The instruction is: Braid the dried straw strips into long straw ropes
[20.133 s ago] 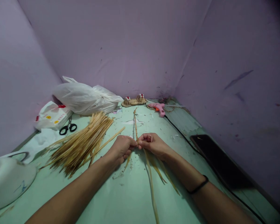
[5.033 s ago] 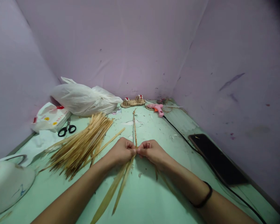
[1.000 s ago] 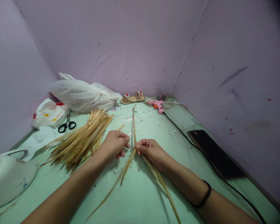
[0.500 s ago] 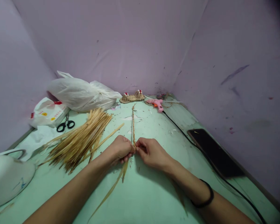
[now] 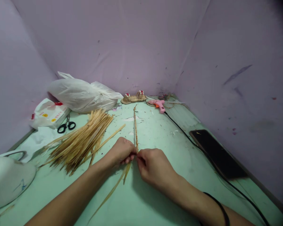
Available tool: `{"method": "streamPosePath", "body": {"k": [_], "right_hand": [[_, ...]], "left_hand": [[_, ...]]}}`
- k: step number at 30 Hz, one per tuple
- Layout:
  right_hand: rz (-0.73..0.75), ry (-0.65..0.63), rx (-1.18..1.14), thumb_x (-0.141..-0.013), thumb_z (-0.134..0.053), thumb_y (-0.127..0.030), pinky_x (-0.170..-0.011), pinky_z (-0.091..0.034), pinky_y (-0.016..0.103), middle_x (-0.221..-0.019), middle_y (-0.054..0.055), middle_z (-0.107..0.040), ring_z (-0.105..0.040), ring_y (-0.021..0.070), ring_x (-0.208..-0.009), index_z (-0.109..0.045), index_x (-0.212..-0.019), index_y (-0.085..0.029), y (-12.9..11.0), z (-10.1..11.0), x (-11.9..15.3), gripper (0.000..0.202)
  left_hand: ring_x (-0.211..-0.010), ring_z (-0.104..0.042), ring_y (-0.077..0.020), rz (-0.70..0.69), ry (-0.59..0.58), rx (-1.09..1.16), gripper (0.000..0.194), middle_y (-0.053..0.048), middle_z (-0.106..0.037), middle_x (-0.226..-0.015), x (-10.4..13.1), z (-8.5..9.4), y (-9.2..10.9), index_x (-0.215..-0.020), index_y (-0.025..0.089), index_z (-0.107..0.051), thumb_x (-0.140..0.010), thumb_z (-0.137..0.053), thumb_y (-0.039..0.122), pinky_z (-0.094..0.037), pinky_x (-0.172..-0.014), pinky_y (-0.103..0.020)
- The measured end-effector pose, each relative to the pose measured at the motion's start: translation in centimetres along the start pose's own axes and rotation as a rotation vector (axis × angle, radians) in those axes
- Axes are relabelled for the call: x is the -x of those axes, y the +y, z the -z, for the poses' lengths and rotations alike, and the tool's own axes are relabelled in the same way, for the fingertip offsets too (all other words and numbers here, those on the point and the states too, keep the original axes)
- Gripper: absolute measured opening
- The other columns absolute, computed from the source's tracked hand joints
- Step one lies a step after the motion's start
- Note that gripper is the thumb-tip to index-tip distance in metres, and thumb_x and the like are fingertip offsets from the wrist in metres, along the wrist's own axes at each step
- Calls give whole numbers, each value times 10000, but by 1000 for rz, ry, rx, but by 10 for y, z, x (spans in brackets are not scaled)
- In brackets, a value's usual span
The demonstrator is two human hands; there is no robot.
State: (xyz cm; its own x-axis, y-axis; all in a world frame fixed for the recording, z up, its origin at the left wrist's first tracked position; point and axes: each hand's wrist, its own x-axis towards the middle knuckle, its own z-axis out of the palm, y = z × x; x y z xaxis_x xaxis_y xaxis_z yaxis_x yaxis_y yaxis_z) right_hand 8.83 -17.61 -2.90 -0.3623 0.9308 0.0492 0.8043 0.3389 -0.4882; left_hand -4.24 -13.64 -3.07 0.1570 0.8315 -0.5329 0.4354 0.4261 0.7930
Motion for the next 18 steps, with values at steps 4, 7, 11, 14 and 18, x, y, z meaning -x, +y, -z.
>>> {"method": "streamPosePath", "body": {"k": [4, 7, 11, 14, 18], "right_hand": [[69, 8, 42, -716, -427, -155, -515, -289, 229, -675, 54, -653, -544, 128, -573, -640, -699, -166, -2, -1, 0, 214], [95, -31, 64, -712, -441, -161, -503, -278, 229, -639, 52, -643, -524, 119, -542, -638, -674, -162, -2, 3, 0, 200], [32, -27, -78, -714, -479, -242, -474, -266, 224, -535, 19, -592, -468, 102, -484, -627, -614, -168, 5, 8, -4, 194], [-153, 100, -390, -728, -478, -293, -501, -321, 217, -583, 14, -590, -484, 105, -530, -614, -670, -163, 16, 10, -14, 197], [-400, -120, -938, -691, -492, -205, -503, -370, 207, -600, 3, -553, -493, 87, -516, -541, -710, -142, 17, 7, -26, 82]], "left_hand": [[-275, -330, -52, -85, -133, 88, 110, 24, -426, -346, 0, 9, -1, -438, 131, -495, -518, -493, 206, -203, -283, -168], [-271, -322, -47, -79, -127, 69, 78, 37, -419, -349, -1, 11, -1, -476, 128, -523, -504, -506, 198, -179, -285, -165], [-269, -271, -34, -66, -91, 55, 47, 53, -370, -308, 0, 9, 2, -466, 125, -525, -484, -495, 156, -172, -303, -166], [-281, -263, -35, -70, -100, 57, 48, 51, -365, -307, 1, 9, 5, -458, 127, -518, -491, -514, 162, -169, -311, -175], [-295, -260, -36, -85, -120, 88, 43, 47, -377, -328, 0, 10, 3, -468, 126, -522, -493, -515, 161, -163, -325, -184]]}}
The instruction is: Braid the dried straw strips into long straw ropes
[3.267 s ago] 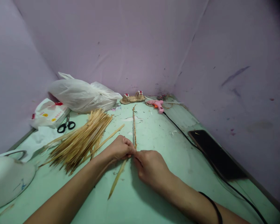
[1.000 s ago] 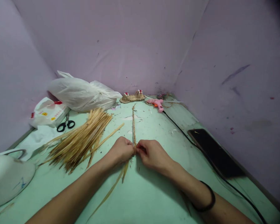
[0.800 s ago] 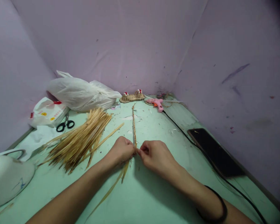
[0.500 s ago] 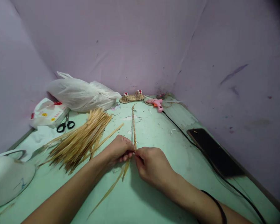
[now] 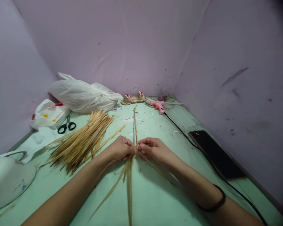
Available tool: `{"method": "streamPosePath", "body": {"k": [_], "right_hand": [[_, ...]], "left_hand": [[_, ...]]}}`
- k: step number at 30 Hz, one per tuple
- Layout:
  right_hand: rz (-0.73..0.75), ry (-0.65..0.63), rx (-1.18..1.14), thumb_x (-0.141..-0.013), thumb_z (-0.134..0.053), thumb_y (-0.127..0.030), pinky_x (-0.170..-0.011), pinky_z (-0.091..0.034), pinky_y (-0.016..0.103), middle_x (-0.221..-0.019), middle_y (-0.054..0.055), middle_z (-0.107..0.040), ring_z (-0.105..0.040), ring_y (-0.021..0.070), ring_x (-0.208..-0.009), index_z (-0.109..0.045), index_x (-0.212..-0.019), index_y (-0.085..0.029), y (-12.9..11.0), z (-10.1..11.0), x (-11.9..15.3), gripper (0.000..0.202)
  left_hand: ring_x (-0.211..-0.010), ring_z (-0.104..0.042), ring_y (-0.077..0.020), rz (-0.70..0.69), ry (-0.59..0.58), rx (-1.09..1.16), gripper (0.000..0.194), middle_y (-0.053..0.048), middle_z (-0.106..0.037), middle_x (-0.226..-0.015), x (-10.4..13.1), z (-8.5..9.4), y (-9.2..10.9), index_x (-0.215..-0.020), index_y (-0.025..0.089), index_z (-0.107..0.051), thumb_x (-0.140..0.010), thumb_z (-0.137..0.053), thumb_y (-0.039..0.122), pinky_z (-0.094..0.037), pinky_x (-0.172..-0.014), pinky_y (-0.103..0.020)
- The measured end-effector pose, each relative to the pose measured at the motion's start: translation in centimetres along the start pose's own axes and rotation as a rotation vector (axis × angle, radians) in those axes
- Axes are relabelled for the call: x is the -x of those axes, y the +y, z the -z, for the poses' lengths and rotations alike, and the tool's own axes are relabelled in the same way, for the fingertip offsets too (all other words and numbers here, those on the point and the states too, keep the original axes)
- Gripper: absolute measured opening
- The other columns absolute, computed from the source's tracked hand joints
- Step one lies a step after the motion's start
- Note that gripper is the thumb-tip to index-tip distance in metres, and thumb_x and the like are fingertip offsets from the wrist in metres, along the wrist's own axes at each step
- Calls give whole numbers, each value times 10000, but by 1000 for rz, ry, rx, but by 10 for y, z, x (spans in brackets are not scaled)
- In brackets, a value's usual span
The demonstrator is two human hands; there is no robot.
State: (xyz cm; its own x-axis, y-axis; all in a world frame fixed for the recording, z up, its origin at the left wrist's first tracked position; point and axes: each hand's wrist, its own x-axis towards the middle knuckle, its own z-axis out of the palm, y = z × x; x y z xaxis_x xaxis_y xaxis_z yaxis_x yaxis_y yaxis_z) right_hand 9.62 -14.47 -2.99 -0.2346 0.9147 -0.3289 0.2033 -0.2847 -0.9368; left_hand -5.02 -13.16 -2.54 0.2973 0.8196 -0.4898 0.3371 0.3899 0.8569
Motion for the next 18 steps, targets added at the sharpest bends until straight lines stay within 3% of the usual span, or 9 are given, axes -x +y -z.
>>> {"method": "streamPosePath", "body": {"k": [3, 7, 10, 13, 16, 18], "right_hand": [[-128, -133, -128, -683, -467, -164, -417, -306, 182, -488, -36, -465, -405, 56, -407, -487, -635, -146, 2, -6, -2, 55], [-60, -87, 69, -648, -489, -155, -364, -161, 182, -382, -71, -354, -233, 28, -350, -506, -546, -131, 10, -6, -6, 106], [-32, -55, 149, -614, -514, -157, -371, -166, 183, -370, -74, -342, -239, 28, -358, -494, -509, -132, 15, -3, -9, 111], [-15, -40, 102, -595, -519, -148, -381, -195, 181, -399, -58, -421, -288, 31, -367, -494, -516, -135, 14, -3, -10, 84], [-45, -56, -36, -584, -497, -128, -372, -177, 184, -434, -42, -483, -275, 24, -352, -504, -541, -133, 12, -5, -7, 43], [-93, -61, -136, -574, -494, -128, -360, -136, 188, -405, -58, -444, -239, 22, -335, -509, -556, -134, 11, -8, -5, 24]], "left_hand": [[-304, -254, -34, -44, -28, 8, 39, 49, -365, -336, -2, 1, -4, -470, 123, -524, -489, -495, 142, -163, -339, -189], [-327, -279, -44, -72, -59, -133, 80, 36, -401, -362, -3, 3, -6, -494, 114, -560, -508, -490, 152, -194, -363, -196], [-339, -278, -55, -63, 37, -372, 117, 34, -382, -355, 3, 7, -1, -473, 126, -557, -545, -508, 204, -187, -378, -207], [-356, -300, -73, -58, 122, -546, 164, 28, -370, -363, 14, 4, 7, -459, 144, -545, -585, -511, 245, -194, -399, -219], [-418, -355, -103, -116, 255, -703, 184, 9, -383, -409, 27, -14, 9, -443, 161, -509, -605, -519, 248, -215, -444, -230], [-478, -399, -130, -168, 364, -751, 155, -6, -397, -454, 35, -32, 7, -468, 168, -504, -607, -529, 231, -233, -484, -240]]}}
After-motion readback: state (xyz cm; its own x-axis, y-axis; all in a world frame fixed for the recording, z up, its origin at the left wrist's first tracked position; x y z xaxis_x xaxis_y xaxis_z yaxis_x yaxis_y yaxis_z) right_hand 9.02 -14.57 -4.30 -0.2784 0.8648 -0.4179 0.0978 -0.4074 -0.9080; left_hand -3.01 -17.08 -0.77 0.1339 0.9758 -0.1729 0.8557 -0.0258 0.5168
